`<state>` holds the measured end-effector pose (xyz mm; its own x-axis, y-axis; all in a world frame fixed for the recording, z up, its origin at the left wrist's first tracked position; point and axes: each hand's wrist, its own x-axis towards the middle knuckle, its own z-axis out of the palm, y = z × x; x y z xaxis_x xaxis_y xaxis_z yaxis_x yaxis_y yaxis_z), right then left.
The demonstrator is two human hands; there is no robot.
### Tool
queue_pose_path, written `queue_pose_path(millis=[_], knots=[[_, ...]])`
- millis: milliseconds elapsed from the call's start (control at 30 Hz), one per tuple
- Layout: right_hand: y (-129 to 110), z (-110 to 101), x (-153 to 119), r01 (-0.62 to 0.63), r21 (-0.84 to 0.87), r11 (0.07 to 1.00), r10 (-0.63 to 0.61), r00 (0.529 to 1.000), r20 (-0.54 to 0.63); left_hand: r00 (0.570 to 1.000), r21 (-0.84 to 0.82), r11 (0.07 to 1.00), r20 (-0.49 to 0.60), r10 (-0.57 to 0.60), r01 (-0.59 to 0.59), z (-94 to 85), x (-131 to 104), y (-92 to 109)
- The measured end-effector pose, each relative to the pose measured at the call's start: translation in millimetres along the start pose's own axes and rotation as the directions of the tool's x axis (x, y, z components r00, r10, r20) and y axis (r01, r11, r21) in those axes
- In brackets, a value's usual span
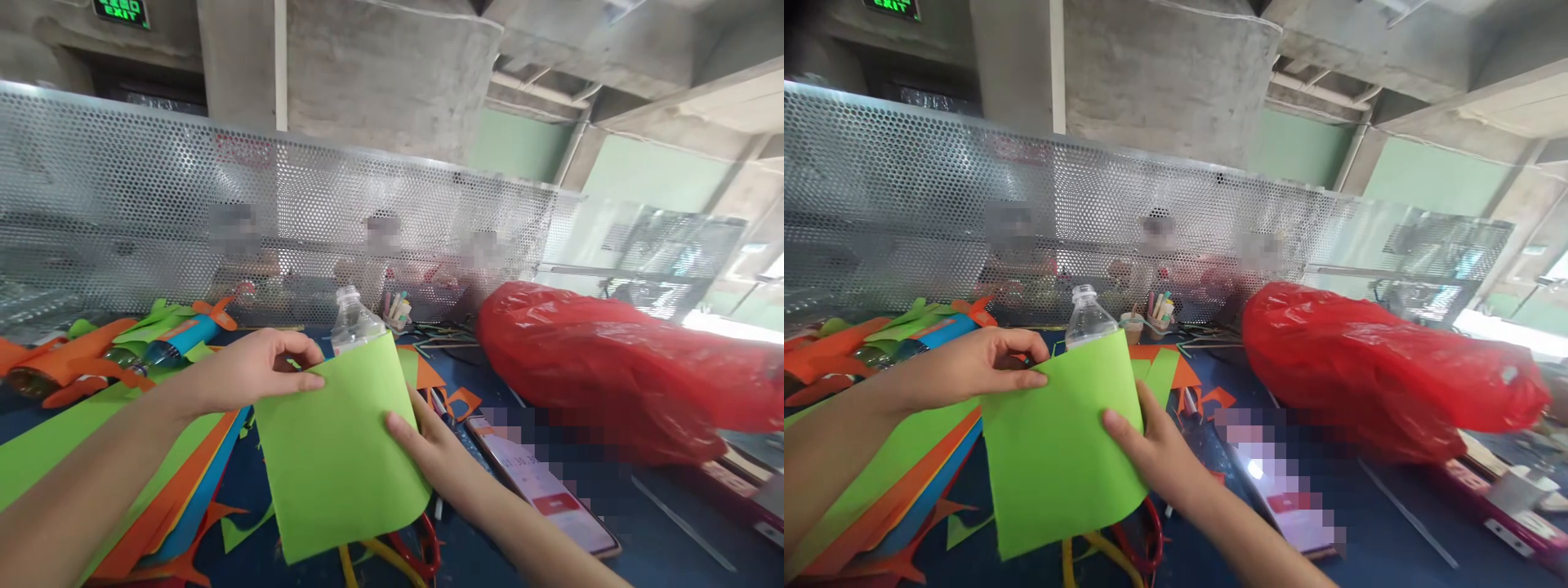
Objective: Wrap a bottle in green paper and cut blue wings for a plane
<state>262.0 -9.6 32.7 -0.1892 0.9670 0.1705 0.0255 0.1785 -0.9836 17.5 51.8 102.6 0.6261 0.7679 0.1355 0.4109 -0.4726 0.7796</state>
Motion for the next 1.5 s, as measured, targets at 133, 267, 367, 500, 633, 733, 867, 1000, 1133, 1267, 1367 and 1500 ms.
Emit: queue_pose_path(millis=[133, 267, 367, 500, 633, 733, 867, 1000, 1133, 1267, 1367, 1500], knots=[[3.0, -2.4, 1.3, -0.044, 0.005, 0.999, 0.044, 0.999, -0.018, 1.0, -0.034, 0.999, 0.013, -0.022, 0.022, 5.4, 1.5, 0.5], [4.7, -1.6, -0.2, -0.109, 0.058, 0.992, 0.11, 0.994, -0.023, 0.998, -0.035, 0.999, -0.058, 0.008, -0.011, 14.3, 5.5, -2.3], [4.6, 0.3, -1.2, -0.115, 0.059, 0.992, 0.114, 0.993, 0.014, 1.0, -0.075, 0.997, -0.025, 0.016, -0.017, 17.7, 7.2, -4.4], [4.9, 3.4, -3.5, -0.132, 0.1, 0.986, 0.128, 0.991, 0.048, 0.998, -0.164, 0.986, 0.065, -0.004, 0.014, 15.4, 8.3, -8.4], [5.9, 7.2, -5.9, -0.148, 0.122, 0.981, 0.142, 0.988, 0.055, 0.999, -0.156, 0.988, 0.045, 0.001, 0.006, 14.5, 12.4, -13.9], [5.7, 5.2, -2.4, -0.083, 0.031, 0.996, 0.085, 0.995, -0.045, 0.962, 0.079, 0.993, -0.25, 0.109, -0.091, 19.4, 16.3, -14.9], [6.8, -7.2, 8.0, 0.154, -0.416, 0.896, -0.303, 0.898, -0.32, 0.845, 0.162, 0.985, -0.516, 0.141, -0.065, 35.5, 15.8, -7.4], [10.0, -14.6, 9.7, 0.239, -0.79, 0.565, -0.644, 0.726, -0.24, 0.996, -0.503, 0.864, 0.063, 0.062, -0.022, 70.1, 10.7, 5.5], [12.1, -11.5, 2.0, 0.307, -0.893, 0.329, -0.76, 0.647, -0.057, 0.989, -0.757, 0.647, 0.005, 0.145, -0.091, 106.7, 10.8, 10.0], [12.0, -9.4, -2.4, 0.396, -0.883, 0.253, -0.736, 0.671, 0.09, 0.986, -0.794, 0.585, -0.149, 0.077, -0.165, 116.4, 14.7, 1.4], [11.3, -10.6, -1.2, 0.458, -0.848, 0.268, -0.703, 0.695, 0.152, 0.978, -0.806, 0.576, -0.203, -0.049, -0.138, 111.3, 18.1, -8.6], [9.4, -12.2, 0.7, 0.456, -0.818, 0.35, -0.655, 0.744, 0.134, 0.968, -0.825, 0.548, -0.229, -0.101, -0.138, 106.4, 23.3, -16.0]])
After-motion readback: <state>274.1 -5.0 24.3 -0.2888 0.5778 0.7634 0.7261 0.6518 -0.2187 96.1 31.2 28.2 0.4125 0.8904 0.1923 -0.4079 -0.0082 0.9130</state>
